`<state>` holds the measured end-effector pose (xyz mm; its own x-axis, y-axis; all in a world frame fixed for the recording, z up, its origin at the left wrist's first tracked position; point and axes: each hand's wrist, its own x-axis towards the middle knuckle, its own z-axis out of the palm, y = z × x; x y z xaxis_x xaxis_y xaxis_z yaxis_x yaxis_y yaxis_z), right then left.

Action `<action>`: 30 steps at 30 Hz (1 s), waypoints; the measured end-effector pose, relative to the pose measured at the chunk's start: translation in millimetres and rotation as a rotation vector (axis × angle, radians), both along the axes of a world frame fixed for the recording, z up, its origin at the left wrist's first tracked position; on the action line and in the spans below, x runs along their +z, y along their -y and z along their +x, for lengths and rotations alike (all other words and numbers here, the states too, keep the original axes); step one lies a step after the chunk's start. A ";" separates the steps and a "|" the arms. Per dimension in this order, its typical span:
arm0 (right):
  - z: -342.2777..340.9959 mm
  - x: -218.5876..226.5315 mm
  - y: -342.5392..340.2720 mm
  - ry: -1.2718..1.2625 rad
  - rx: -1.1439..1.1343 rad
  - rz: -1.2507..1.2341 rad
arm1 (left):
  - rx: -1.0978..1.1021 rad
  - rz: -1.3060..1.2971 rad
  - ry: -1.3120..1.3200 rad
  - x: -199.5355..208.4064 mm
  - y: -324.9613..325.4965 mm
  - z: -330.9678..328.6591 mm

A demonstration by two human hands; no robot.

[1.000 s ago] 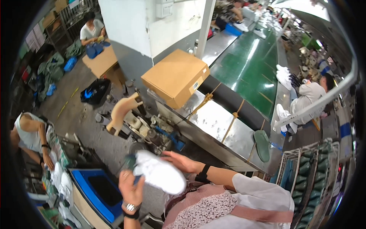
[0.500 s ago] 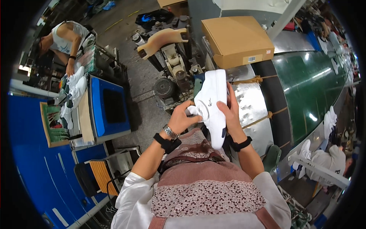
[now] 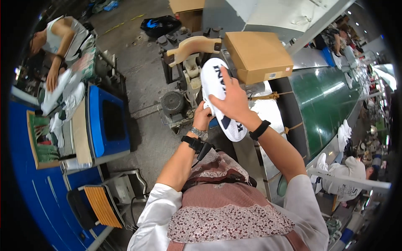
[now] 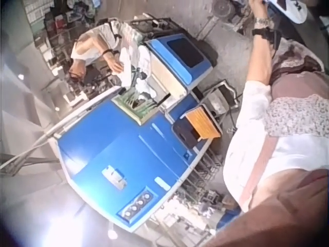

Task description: Insert shoe lasts into sneaker uppers and place them on an assembly line conveyor.

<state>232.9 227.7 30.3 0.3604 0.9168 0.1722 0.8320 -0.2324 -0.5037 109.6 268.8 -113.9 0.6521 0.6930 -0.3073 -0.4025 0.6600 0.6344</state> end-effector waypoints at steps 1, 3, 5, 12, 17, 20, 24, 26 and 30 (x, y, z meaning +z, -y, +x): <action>-10.0 4.7 -4.5 0.050 -0.021 -0.096 | 0.041 -0.090 0.079 -0.4 2.7 1.9; -29.1 24.6 -28.0 0.092 -0.009 -0.169 | -0.014 -0.258 0.202 -6.2 -8.1 3.7; -31.5 22.4 -51.0 0.112 0.000 -0.253 | 0.004 -0.406 0.242 -4.4 -8.2 6.9; 0.3 4.4 -7.3 -0.101 -0.175 -0.260 | -0.155 -0.331 -0.124 -7.0 36.6 -17.4; -17.1 24.8 -6.8 -0.114 -0.189 -0.338 | -0.170 -0.425 0.399 59.6 51.9 -5.0; -26.4 24.0 -9.1 -0.158 -0.171 -0.335 | 0.076 -0.428 0.406 39.5 50.9 16.4; -18.4 19.3 -6.4 -0.137 -0.163 -0.304 | 0.117 -0.442 0.464 40.5 55.2 30.3; -17.4 11.4 3.4 -0.129 -0.151 -0.245 | 0.148 -0.447 0.467 42.6 60.7 34.3; -14.2 5.2 4.9 -0.154 -0.131 -0.162 | 0.155 -0.404 0.503 29.0 61.1 33.2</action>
